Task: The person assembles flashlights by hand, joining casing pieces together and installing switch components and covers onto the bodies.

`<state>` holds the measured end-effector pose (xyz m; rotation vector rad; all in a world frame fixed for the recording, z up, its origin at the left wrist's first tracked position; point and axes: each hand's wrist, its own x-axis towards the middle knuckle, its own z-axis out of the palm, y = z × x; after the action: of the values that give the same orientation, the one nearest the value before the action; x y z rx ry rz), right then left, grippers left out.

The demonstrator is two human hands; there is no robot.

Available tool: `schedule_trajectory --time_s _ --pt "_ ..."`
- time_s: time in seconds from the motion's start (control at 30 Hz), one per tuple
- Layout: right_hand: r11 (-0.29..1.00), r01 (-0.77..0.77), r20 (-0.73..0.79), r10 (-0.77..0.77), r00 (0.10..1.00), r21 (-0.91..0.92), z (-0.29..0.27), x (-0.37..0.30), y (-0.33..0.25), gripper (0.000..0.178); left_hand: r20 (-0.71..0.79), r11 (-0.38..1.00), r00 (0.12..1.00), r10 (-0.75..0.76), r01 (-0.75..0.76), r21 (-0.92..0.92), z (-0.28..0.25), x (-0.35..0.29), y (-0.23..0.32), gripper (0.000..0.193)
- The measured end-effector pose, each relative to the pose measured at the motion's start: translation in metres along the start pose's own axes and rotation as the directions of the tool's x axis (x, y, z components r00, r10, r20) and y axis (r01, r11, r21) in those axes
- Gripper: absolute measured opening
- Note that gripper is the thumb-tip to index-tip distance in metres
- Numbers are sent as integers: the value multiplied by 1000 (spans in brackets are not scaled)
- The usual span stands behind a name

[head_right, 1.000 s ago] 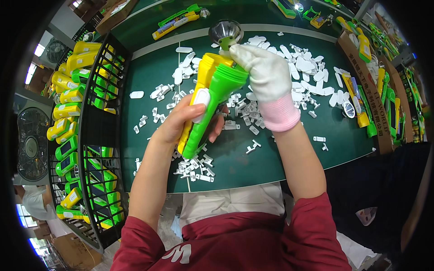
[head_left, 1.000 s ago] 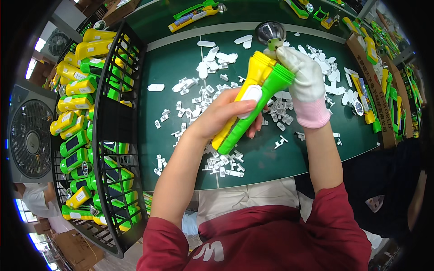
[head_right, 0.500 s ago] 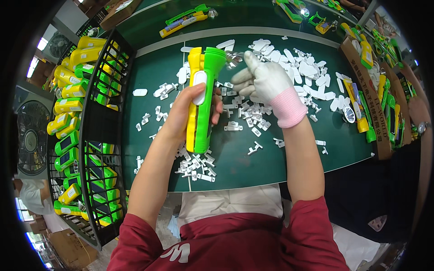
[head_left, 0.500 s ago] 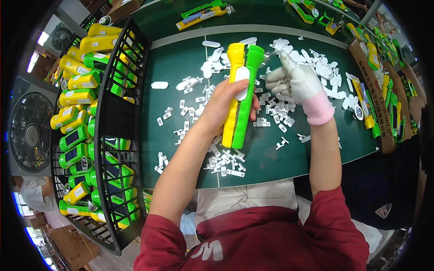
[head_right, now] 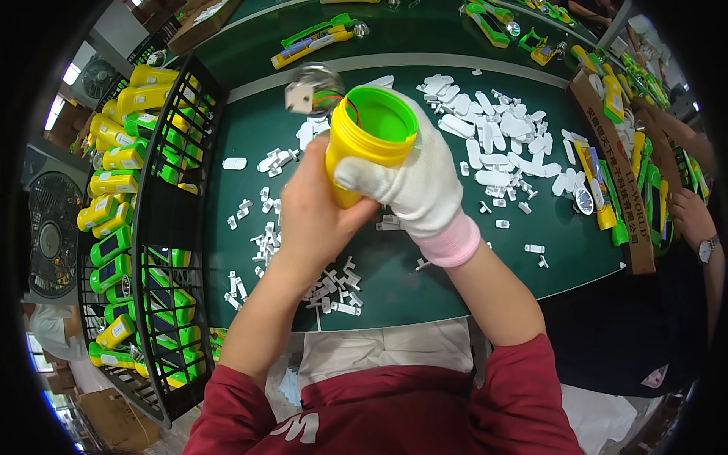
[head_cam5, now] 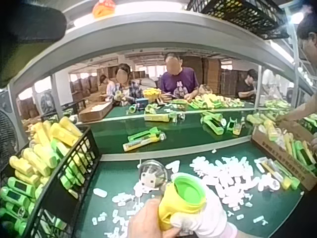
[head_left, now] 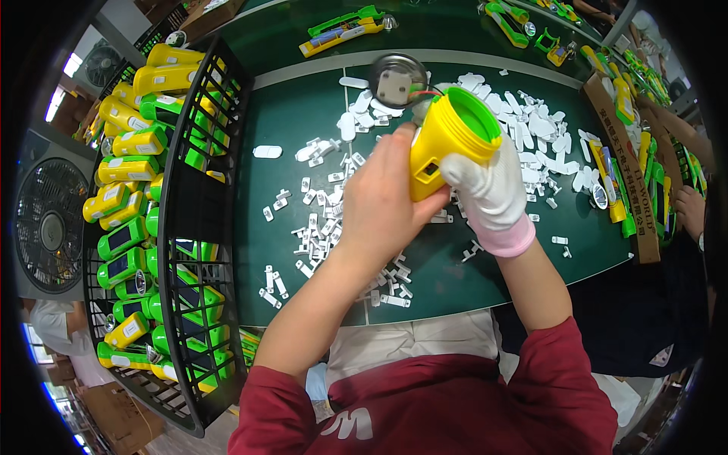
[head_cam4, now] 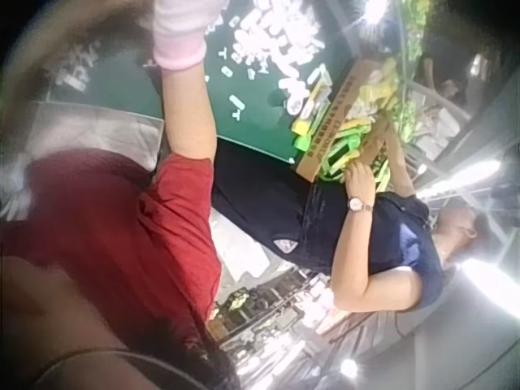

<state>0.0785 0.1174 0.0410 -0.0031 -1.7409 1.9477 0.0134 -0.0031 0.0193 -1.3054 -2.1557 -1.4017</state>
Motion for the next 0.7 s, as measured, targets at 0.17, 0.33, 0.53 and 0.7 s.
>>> schedule_trajectory --time_s 0.17,0.33,0.53,0.7 --pt "995 10 158 -26 987 101 -9 13 -1 70 60 978 997 55 -66 198 -14 9 -11 68" --pt "956 -295 239 287 927 -4 -38 23 -3 45 307 945 951 44 -140 296 -15 6 -8 62" --pt "967 -181 -126 205 971 179 -22 16 12 33 226 961 974 -12 -51 273 -8 4 -16 62" --pt "905 -231 -197 315 928 358 -18 17 17 37 140 958 990 -31 -11 285 -4 5 -15 59"
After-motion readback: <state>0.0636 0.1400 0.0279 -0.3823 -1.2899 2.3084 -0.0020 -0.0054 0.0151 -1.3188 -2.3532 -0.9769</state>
